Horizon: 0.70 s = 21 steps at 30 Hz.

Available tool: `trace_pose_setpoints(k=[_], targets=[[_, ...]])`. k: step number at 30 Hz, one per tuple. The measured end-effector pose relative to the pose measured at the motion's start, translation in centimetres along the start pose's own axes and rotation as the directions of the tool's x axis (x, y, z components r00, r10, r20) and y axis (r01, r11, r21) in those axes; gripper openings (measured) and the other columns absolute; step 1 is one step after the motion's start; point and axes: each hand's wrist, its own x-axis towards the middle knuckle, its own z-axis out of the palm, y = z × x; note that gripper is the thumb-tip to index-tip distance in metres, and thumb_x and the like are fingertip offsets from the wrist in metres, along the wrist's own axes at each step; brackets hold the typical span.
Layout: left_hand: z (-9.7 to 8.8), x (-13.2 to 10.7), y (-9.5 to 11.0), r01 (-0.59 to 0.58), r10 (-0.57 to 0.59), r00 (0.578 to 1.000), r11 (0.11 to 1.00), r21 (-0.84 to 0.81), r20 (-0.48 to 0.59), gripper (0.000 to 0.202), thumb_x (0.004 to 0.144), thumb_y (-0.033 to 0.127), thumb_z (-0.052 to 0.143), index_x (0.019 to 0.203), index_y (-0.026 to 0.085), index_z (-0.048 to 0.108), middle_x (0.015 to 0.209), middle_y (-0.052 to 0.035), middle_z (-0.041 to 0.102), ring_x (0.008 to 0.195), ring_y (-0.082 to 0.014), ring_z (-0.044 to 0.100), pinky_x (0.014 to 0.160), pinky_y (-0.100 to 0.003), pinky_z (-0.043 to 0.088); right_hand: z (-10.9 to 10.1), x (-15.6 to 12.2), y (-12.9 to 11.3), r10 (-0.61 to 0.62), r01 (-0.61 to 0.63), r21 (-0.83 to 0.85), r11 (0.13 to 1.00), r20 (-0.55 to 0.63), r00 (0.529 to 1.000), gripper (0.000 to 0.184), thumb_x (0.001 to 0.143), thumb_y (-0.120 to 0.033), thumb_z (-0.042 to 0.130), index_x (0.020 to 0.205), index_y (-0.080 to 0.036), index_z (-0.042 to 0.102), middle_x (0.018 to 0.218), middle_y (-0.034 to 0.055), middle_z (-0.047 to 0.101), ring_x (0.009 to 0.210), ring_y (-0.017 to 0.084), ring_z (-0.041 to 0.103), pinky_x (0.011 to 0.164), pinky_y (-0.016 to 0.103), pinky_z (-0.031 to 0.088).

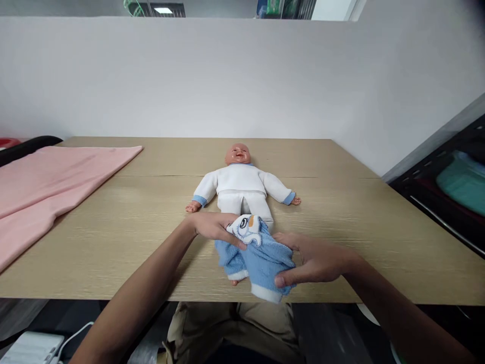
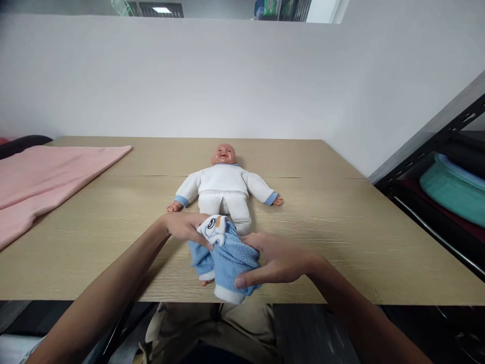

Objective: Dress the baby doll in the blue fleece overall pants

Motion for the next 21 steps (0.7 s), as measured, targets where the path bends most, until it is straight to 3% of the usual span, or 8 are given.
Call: trace_pose_setpoints(k=[3,6,8,10,13,16,18,21], targets=[[0.1,-0.1,0.2,-0.007,0.01,0.997,0.999,0.039,-0.075,0.036,0.089,0.054,0.085,0.1,0.02,0.077,0.103,-0.0039,0.08,0.102,-0.0253,0.072,0.103,-0.038,0.06,0.4,0.1,0.7,0.022,-0.035,0.133,0.991,0.097,0.995,0.035,0.099,-0.056,0.077,0.109,-0.022,0.077,0.102,0.0028,0.076,0.093,0.022,0.069,0.086,0.034,0.06],[0.1,-0.3,-0.3,0.012,-0.006,0.993,0.999,0.049,-0.12,0.039,0.091,0.052,0.081,0.109,0.018,0.076,0.112,-0.0057,0.08,0.108,-0.0257,0.071,0.107,-0.039,0.057,1.3,0.0,1.8,0.098,-0.087,0.263,0.961,-0.031,0.995,0.046,0.102,-0.066,0.069,0.098,-0.021,0.074,0.091,0.0022,0.071,0.086,0.02,0.065,0.081,0.033,0.059],[0.1,-0.5,-0.5,0.045,-0.041,0.983,0.999,0.017,-0.18,0.042,0.09,0.053,0.082,0.113,0.018,0.077,0.115,-0.0067,0.08,0.113,-0.0284,0.071,0.11,-0.042,0.056,2.2,-0.2,2.1,0.153,-0.109,0.307,0.946,-0.125,0.98,0.045,0.1,-0.066,0.072,0.102,-0.021,0.074,0.096,0.003,0.073,0.089,0.021,0.067,0.084,0.035,0.06],[0.3,-0.5,-0.5,0.063,-0.073,0.972,0.997,-0.055,-0.224,0.046,0.088,0.057,0.083,0.116,0.02,0.078,0.118,-0.0067,0.081,0.119,-0.0312,0.072,0.112,-0.045,0.055,3.1,-0.4,1.9,0.158,-0.1,0.327,0.94,-0.157,0.975,0.046,0.094,-0.063,0.081,0.119,-0.024,0.074,0.109,0.005,0.077,0.1,0.025,0.071,0.091,0.039,0.061],[1.1,0.0,0.2,0.01,-0.029,0.99,0.991,-0.136,-0.135,0.052,0.083,0.056,0.089,0.121,0.023,0.078,0.121,-0.0072,0.081,0.122,-0.0325,0.073,0.113,-0.047,0.056,4.5,-0.5,1.3,0.163,-0.099,0.251,0.963,-0.252,0.954,0.057,0.087,-0.052,0.091,0.134,-0.028,0.07,0.125,0.0072,0.079,0.114,0.031,0.074,0.102,0.046,0.061],[2.3,0.8,0.9,-0.048,0.031,0.992,0.989,-0.142,-0.121,0.043,0.082,0.046,0.092,0.114,0.021,0.078,0.114,-0.0067,0.081,0.11,-0.0288,0.076,0.106,-0.044,0.06,5.5,-0.2,1.0,0.16,-0.142,0.074,0.987,-0.498,0.852,0.039,0.096,-0.044,0.078,0.131,-0.029,0.07,0.121,0.0083,0.08,0.113,0.034,0.075,0.098,0.048,0.061],[3.0,1.3,1.2,-0.041,0.02,0.98,0.994,-0.1,-0.199,0.03,0.084,0.038,0.088,0.104,0.02,0.075,0.102,-0.0039,0.079,0.097,-0.025,0.074,0.095,-0.04,0.061,5.8,-0.1,1.0,0.065,-0.171,-0.108,0.979,-0.632,0.772,0.029,0.099,-0.041,0.069,0.125,-0.028,0.071,0.119,0.0102,0.08,0.112,0.036,0.075,0.093,0.048,0.06],[3.7,1.7,1.3,0.018,-0.017,0.947,1.0,-0.001,-0.321,0.019,0.081,0.025,0.079,0.095,0.02,0.067,0.088,0.0011,0.072,0.083,-0.0204,0.068,0.079,-0.033,0.056,6.0,-0.4,1.1,-0.092,-0.281,-0.378,0.882,-0.724,0.684,0.02,0.098,-0.039,0.063,0.113,-0.026,0.069,0.111,0.0131,0.079,0.102,0.037,0.076,0.083,0.045,0.056]])
